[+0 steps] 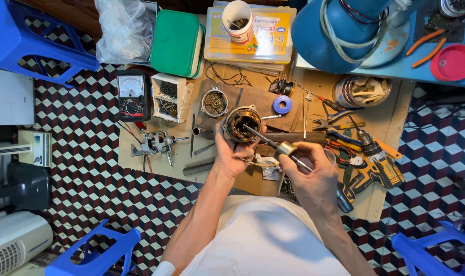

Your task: The person disassembles a small electrical motor, removes the rotor, and uses a screwdriver to adjust internal components. They wipe parts with a cloth and reassemble the motor housing.

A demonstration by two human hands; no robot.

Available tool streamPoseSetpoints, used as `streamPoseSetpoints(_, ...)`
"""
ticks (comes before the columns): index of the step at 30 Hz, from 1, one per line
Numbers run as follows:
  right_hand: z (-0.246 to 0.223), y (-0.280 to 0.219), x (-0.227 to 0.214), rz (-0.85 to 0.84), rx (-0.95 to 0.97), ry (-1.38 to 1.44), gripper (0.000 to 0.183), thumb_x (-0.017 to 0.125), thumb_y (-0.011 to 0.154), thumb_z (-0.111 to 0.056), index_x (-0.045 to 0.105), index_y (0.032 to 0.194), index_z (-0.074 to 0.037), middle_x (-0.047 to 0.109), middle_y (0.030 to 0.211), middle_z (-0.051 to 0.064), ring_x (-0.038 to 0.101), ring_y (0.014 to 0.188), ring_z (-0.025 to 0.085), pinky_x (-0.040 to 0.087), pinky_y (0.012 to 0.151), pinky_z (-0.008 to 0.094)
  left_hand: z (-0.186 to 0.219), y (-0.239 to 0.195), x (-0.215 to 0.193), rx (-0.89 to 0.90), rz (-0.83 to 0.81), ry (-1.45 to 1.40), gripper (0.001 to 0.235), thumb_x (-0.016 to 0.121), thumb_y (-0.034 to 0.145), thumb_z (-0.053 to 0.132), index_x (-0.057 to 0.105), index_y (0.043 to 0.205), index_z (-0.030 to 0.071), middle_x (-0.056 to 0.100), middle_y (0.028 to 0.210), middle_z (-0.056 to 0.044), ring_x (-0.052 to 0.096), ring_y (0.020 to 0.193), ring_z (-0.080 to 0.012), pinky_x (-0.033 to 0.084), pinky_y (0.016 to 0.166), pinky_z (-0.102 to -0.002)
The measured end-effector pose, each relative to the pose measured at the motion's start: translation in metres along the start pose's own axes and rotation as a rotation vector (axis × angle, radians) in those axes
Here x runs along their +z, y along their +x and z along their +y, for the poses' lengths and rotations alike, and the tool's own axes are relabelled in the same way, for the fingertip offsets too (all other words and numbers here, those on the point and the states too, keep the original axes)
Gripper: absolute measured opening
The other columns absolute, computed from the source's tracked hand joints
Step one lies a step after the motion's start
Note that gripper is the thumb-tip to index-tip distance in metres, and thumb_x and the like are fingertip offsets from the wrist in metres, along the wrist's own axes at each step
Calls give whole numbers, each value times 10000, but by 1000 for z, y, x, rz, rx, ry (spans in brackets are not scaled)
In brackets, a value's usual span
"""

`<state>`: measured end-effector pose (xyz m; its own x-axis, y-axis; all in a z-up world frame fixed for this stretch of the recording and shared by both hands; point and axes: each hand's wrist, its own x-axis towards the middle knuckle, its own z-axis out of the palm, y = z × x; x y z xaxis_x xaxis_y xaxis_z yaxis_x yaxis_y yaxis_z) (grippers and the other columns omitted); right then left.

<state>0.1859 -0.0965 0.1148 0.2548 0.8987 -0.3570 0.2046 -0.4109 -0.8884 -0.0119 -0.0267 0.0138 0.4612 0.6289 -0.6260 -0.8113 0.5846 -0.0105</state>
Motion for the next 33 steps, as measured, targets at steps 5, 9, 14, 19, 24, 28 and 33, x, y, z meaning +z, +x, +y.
streamPoseSetpoints(5, -11, 12, 13, 19, -170, -206, 353, 808, 828, -238, 670, 1052, -2, 769, 899, 110, 764, 785, 163, 595, 697, 312, -7, -5, 1, -22, -80, 27, 686, 525, 948, 613, 625, 1370, 81, 702, 1237, -222, 736, 977, -272, 364, 353, -158)
streamPoseSetpoints(9, -13, 20, 21, 9, -230, -211, 350, 801, 838, -242, 644, 1025, 9, 742, 905, 136, 767, 786, 203, 601, 690, 333, -8, -12, 9, 28, 48, 58, 677, 512, 939, 608, 623, 1334, 69, 699, 1219, -202, 749, 935, -248, 351, 323, -145)
streamPoseSetpoints(14, -7, 22, 28, 2, -239, -170, 339, 804, 838, -234, 640, 1011, 7, 732, 932, 136, 766, 817, 220, 602, 714, 338, -10, -16, 13, 23, 28, 108, 648, 528, 952, 609, 647, 1314, 85, 719, 1181, -163, 699, 783, -175, 344, 348, -146)
streamPoseSetpoints(19, -5, 23, 32, 29, -302, -246, 351, 816, 827, -202, 631, 1037, 10, 700, 929, 150, 739, 819, 267, 587, 735, 366, -12, -14, 10, 51, 103, 182, 612, 536, 912, 613, 669, 1246, 118, 729, 1125, -90, 671, 727, -143, 328, 349, -156)
streamPoseSetpoints(24, -8, 23, 31, -18, -431, -265, 378, 794, 839, -137, 624, 1143, 8, 664, 1032, 181, 722, 890, 300, 589, 775, 372, -11, -12, 9, 57, 87, 177, 568, 576, 933, 616, 679, 1212, 132, 738, 1067, -29, 661, 738, -115, 349, 402, -182)
streamPoseSetpoints(28, -5, 24, 28, -41, -523, -255, 416, 774, 843, -95, 616, 1214, 7, 661, 1091, 184, 722, 974, 309, 589, 840, 371, -11, -13, 9, 72, 190, 275, 600, 560, 862, 645, 693, 1170, 148, 743, 1020, -18, 692, 776, -139, 403, 451, -200)
streamPoseSetpoints(33, 7, 29, 28, -68, -334, -165, 404, 788, 866, -143, 616, 1198, 8, 720, 1041, 167, 747, 915, 242, 598, 785, 342, -14, -14, 7, 101, 184, 351, 565, 580, 896, 621, 697, 1161, 136, 754, 997, -8, 706, 778, -114, 391, 446, -186)
